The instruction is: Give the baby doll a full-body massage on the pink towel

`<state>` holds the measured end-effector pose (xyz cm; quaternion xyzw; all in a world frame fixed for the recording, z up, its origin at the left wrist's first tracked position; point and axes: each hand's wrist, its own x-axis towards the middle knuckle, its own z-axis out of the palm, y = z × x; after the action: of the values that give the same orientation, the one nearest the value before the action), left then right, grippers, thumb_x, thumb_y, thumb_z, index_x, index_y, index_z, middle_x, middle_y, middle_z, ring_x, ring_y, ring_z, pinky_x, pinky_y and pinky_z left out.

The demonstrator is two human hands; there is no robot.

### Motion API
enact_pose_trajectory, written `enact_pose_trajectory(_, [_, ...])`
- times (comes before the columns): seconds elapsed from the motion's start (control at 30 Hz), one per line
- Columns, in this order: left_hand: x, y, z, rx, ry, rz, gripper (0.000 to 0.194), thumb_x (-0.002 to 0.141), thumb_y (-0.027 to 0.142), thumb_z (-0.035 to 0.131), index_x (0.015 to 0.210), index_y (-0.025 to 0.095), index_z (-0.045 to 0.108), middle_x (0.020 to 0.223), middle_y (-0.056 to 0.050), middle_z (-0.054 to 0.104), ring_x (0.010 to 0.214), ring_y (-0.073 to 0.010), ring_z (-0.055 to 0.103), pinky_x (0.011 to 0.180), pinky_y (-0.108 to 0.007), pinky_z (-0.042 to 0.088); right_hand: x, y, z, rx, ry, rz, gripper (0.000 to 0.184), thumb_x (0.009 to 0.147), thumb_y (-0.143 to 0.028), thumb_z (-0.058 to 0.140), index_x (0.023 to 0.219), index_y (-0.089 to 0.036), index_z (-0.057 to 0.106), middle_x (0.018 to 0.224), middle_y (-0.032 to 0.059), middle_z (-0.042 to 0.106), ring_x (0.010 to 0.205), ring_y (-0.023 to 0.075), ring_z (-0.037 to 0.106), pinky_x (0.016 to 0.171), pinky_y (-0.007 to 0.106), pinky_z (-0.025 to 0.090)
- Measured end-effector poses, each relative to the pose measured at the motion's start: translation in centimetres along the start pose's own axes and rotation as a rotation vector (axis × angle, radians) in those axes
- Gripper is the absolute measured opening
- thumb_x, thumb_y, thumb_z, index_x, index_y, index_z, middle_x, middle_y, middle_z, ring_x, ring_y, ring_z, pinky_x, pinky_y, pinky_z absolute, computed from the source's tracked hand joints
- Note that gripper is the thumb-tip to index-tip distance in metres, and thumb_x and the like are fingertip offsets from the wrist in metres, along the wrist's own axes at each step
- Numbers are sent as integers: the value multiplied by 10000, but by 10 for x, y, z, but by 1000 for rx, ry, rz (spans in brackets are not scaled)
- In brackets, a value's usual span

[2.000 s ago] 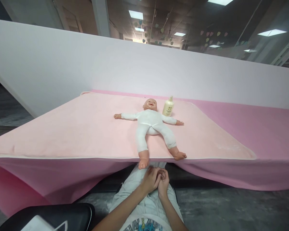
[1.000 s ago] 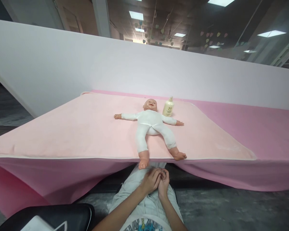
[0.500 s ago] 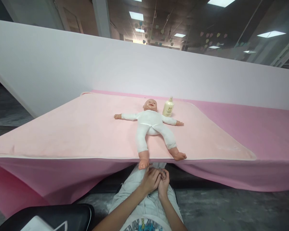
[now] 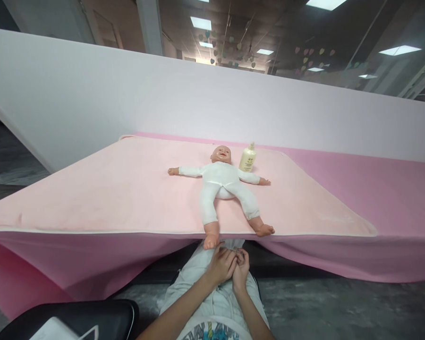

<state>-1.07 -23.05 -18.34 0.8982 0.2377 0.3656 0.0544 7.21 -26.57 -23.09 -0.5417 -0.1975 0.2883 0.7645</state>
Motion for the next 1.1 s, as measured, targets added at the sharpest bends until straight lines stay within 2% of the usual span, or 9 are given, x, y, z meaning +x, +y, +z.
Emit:
enact_pose_trajectory(0.17, [-1, -2, 2, 23, 10, 40, 159, 856, 147, 394, 842, 175, 550, 713, -24, 597, 682, -162, 536, 948, -409, 372, 0, -1, 0, 20, 16, 34, 470, 560, -323, 688, 940, -199, 441, 693, -12, 640, 665, 148, 622, 693, 275, 478])
enact_pose_trajectory(0.3, [0, -1, 0, 37, -6, 0, 155, 859, 168, 401, 837, 175, 554, 702, -30, 577, 720, -179, 531, 950, -423, 359, 0, -3, 1, 38, 16, 85, 501, 539, -297, 696, 952, -202, 428, 699, -14, 644, 678, 145, 623, 700, 269, 475])
enact_pose_trajectory(0.47, [1, 0, -1, 39, -16, -84, 158, 863, 190, 414, 836, 173, 569, 731, -39, 586, 773, -197, 528, 935, -442, 343, 0, -3, 1, 25, 7, 77, 470, 552, -301, 672, 942, -205, 428, 702, -9, 646, 684, 158, 634, 676, 271, 478])
enact_pose_trajectory(0.77, [3, -1, -4, 86, -2, -81, 188, 864, 194, 433, 753, 174, 583, 704, -45, 570, 792, -203, 510, 900, -436, 353, 2, 0, 1, 36, 17, 49, 445, 548, -267, 659, 932, -202, 444, 684, -15, 644, 647, 144, 622, 659, 265, 471])
enact_pose_trajectory(0.9, [3, -1, -5, 109, 20, -69, 199, 858, 199, 445, 734, 176, 599, 711, -50, 567, 780, -200, 493, 847, -415, 365, 2, 0, 0, 5, 2, 17, 429, 575, -283, 638, 945, -203, 435, 678, -18, 639, 641, 146, 620, 657, 270, 474])
enact_pose_trajectory(1.1, [2, -2, -5, 141, 43, -160, 274, 884, 224, 433, 676, 164, 600, 719, -55, 566, 720, -179, 491, 688, -349, 354, 1, -1, 0, -6, -11, 36, 439, 601, -303, 670, 952, -199, 427, 694, -8, 650, 652, 138, 620, 673, 271, 479])
